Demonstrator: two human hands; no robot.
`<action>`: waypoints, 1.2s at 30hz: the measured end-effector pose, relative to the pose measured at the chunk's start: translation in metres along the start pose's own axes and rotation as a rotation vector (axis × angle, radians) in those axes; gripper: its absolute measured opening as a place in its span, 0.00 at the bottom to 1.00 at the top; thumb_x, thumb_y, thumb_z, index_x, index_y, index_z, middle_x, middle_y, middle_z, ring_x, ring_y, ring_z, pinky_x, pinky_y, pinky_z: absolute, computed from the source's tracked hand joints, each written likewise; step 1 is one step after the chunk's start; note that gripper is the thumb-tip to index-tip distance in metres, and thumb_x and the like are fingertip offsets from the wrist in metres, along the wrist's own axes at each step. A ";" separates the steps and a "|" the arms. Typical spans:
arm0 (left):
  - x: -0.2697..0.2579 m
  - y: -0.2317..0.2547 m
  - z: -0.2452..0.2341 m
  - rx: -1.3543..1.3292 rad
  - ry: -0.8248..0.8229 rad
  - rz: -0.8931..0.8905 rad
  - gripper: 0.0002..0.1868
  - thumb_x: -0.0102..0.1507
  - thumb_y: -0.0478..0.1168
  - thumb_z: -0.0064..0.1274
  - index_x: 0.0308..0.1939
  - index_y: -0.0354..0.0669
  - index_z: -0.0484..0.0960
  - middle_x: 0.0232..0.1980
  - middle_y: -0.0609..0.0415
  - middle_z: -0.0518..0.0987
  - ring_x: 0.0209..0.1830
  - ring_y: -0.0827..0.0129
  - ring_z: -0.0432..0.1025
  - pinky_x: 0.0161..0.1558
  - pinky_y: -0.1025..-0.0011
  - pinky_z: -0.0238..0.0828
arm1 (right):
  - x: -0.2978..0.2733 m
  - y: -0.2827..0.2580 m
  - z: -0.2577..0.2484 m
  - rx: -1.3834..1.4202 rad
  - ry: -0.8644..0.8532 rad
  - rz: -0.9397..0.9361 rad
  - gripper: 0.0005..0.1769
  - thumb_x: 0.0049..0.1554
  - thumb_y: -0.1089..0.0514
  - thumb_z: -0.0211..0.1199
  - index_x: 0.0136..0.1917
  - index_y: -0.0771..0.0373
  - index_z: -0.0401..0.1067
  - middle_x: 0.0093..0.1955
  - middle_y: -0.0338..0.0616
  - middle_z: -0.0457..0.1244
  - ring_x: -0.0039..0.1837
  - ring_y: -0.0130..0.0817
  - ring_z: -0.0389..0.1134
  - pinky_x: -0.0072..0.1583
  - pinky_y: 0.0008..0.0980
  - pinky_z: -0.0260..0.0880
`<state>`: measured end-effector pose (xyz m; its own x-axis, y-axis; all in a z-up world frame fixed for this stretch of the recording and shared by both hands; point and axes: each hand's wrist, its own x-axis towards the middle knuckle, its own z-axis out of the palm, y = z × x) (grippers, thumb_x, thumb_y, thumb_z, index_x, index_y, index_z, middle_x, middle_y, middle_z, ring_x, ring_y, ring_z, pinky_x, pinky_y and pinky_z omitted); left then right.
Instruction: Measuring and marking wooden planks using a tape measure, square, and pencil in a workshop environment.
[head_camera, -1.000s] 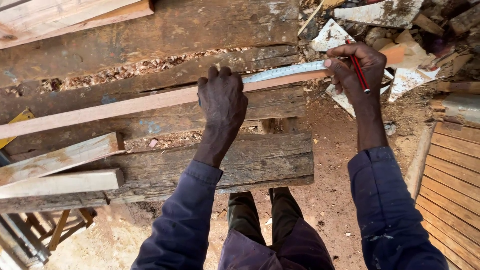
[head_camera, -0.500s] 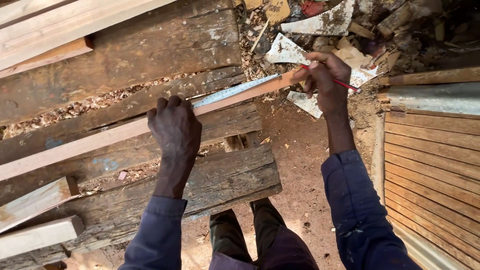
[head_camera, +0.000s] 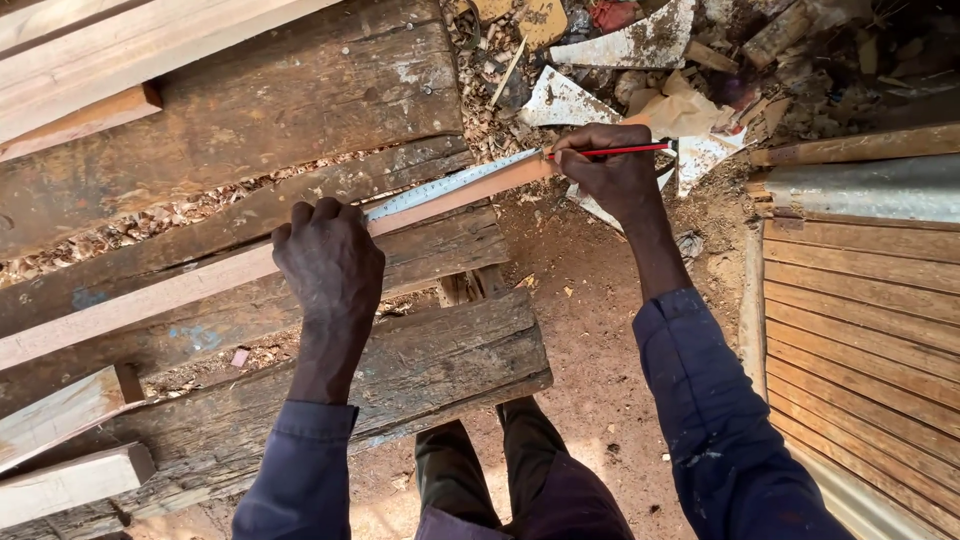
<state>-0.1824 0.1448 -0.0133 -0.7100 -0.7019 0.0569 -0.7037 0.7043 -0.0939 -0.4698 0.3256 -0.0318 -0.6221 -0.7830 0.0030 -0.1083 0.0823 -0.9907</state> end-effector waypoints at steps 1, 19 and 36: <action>0.000 0.000 0.000 0.000 -0.002 0.000 0.08 0.53 0.37 0.57 0.32 0.54 0.88 0.33 0.61 0.81 0.41 0.65 0.75 0.46 0.65 0.71 | -0.001 0.003 0.000 0.001 0.000 0.001 0.07 0.52 0.74 0.65 0.46 0.75 0.79 0.28 0.56 0.65 0.25 0.28 0.64 0.27 0.22 0.64; -0.002 -0.002 0.001 0.000 -0.005 0.017 0.05 0.61 0.41 0.58 0.33 0.54 0.89 0.34 0.60 0.81 0.41 0.65 0.76 0.48 0.64 0.72 | 0.000 0.011 -0.002 0.091 -0.005 0.059 0.06 0.53 0.72 0.64 0.45 0.77 0.78 0.35 0.64 0.68 0.33 0.36 0.71 0.32 0.28 0.77; 0.001 0.001 -0.002 0.054 -0.025 0.038 0.03 0.59 0.35 0.60 0.31 0.48 0.87 0.34 0.57 0.82 0.41 0.57 0.75 0.39 0.59 0.69 | 0.002 -0.001 0.000 -0.074 0.003 0.170 0.07 0.60 0.62 0.63 0.46 0.68 0.79 0.36 0.49 0.71 0.32 0.28 0.70 0.30 0.24 0.74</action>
<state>-0.1837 0.1449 -0.0109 -0.7349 -0.6776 0.0278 -0.6733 0.7242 -0.1487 -0.4708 0.3240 -0.0305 -0.6384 -0.7521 -0.1633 -0.0577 0.2584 -0.9643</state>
